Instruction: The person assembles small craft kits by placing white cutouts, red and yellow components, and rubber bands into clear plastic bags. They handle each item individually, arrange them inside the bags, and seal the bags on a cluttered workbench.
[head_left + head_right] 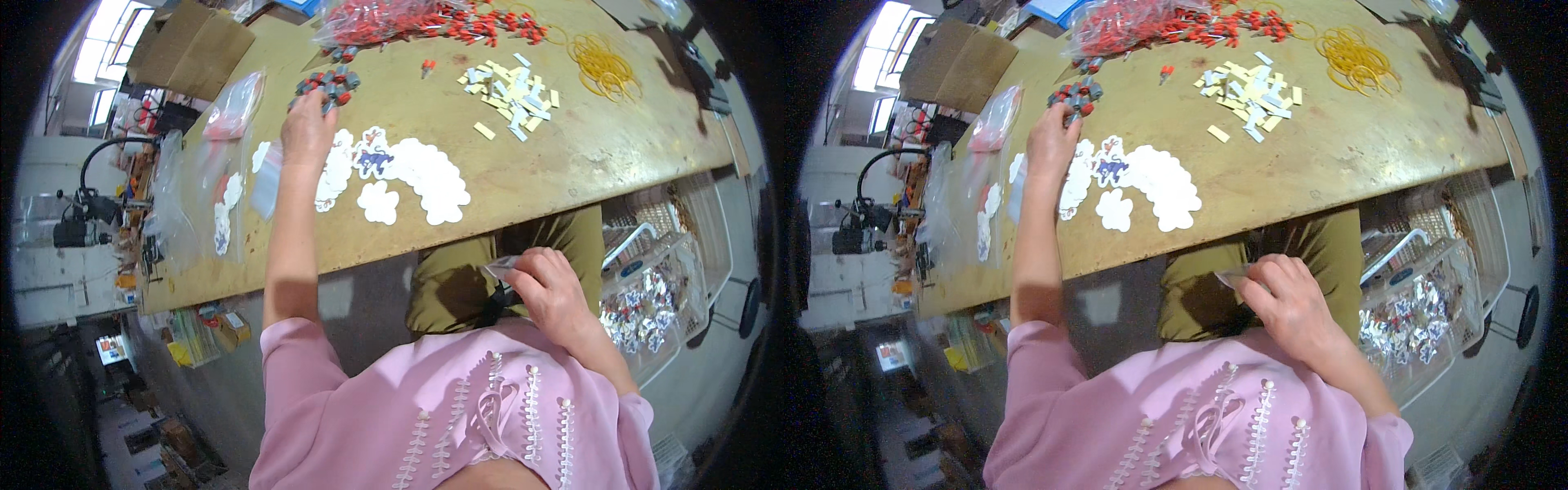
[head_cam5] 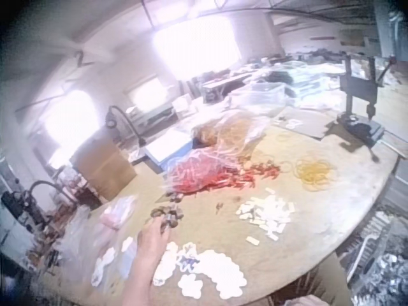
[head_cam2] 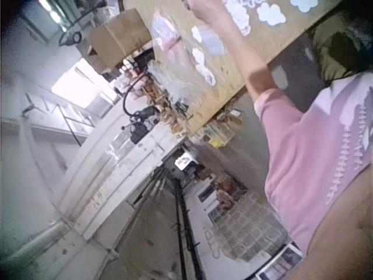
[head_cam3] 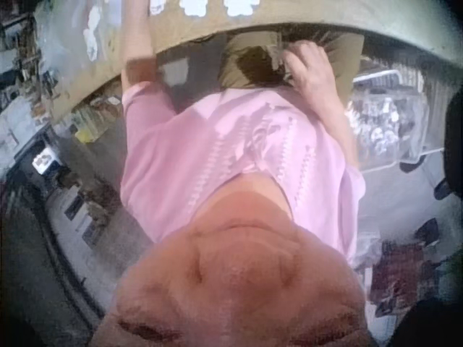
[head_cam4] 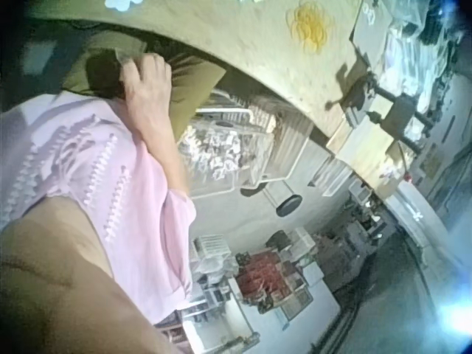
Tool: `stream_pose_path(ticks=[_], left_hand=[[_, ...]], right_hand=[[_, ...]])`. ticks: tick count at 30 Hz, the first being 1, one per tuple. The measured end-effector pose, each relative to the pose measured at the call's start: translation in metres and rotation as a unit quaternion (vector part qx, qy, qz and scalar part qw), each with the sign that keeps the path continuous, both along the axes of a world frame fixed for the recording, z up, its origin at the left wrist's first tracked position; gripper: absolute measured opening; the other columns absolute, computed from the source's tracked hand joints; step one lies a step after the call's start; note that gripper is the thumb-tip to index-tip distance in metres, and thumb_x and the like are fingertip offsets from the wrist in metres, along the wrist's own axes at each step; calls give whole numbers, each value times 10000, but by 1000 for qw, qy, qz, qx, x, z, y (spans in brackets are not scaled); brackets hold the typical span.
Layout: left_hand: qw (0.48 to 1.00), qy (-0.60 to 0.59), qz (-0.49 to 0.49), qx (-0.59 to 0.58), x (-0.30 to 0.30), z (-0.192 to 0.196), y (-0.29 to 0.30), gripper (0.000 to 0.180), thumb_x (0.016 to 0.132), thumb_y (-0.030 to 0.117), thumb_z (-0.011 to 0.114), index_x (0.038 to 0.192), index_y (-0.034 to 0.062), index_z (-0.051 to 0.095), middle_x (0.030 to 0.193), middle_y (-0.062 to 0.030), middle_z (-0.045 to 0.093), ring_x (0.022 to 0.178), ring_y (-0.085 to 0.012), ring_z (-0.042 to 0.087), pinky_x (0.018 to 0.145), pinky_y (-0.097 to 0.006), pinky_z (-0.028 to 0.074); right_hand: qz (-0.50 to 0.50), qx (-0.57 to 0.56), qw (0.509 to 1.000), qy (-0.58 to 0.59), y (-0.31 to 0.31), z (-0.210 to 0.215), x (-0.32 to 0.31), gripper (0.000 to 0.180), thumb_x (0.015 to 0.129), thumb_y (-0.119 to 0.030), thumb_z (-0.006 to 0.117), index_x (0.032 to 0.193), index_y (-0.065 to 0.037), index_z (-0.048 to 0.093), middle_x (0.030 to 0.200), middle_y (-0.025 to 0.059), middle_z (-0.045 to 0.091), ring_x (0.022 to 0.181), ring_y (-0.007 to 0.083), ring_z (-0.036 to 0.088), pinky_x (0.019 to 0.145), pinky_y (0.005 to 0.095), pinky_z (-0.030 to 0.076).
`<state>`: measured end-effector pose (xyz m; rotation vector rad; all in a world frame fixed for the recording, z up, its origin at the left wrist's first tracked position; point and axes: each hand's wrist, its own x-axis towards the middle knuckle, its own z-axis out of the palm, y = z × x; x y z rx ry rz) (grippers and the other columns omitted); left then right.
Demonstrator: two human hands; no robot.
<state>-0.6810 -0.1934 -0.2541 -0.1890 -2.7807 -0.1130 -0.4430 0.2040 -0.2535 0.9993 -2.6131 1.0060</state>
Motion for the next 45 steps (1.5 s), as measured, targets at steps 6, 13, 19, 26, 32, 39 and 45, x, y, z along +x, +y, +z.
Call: stream_pose_path(ticks=[6,13,19,26,32,39,45], left_hand=[[814,-188,-79,544,81,43,94,232,924,28,788,1125,49,674,1029,3,679,899,-61,650,736,-250,539],[841,-216,-370,330,168,62,178,289,844,-14,805,1105,55,700,1022,-118,675,913,-284,687,803,-364,571],[855,-161,-408,277,167,50,195,274,868,-29,753,1123,59,708,1050,-131,680,961,-331,695,794,-413,571],[911,-113,-283,277,74,55,189,208,961,135,727,1144,37,731,1029,-159,723,860,-291,731,763,-404,587],[983,-3,-159,94,-53,5,134,248,951,195,738,1142,37,752,1031,-145,726,1004,-292,723,899,-451,559],[818,-278,-148,481,42,51,182,119,975,54,707,1086,13,722,985,-35,741,908,-108,687,824,-274,556],[786,-226,-397,416,147,44,208,196,879,-20,783,1052,42,714,1020,-78,742,945,-195,716,833,-318,564]], right_hand=[[-39,-20,999,6,9,2,-11,211,830,-70,660,1034,-22,675,1116,145,642,1055,325,644,882,422,512],[-39,-37,998,12,6,5,-16,215,860,-79,694,1063,-11,678,1206,173,653,1156,356,656,980,455,532],[-60,-53,997,-23,10,2,-10,210,863,-66,706,1055,12,669,1274,202,651,1195,379,654,1021,473,537],[-78,-59,994,-57,25,6,-1,202,840,-18,676,1040,8,669,1283,187,663,1195,359,674,1006,447,556],[-79,-58,995,-17,29,-3,5,191,841,-31,667,1031,-17,686,1175,156,686,1103,337,693,962,445,560],[-98,-119,986,-59,37,-4,2,234,812,35,681,1044,13,663,1188,176,665,1115,364,678,940,433,565],[-55,-167,982,-68,28,6,-11,252,815,84,682,1059,30,650,1270,194,656,1178,377,667,958,434,579]])
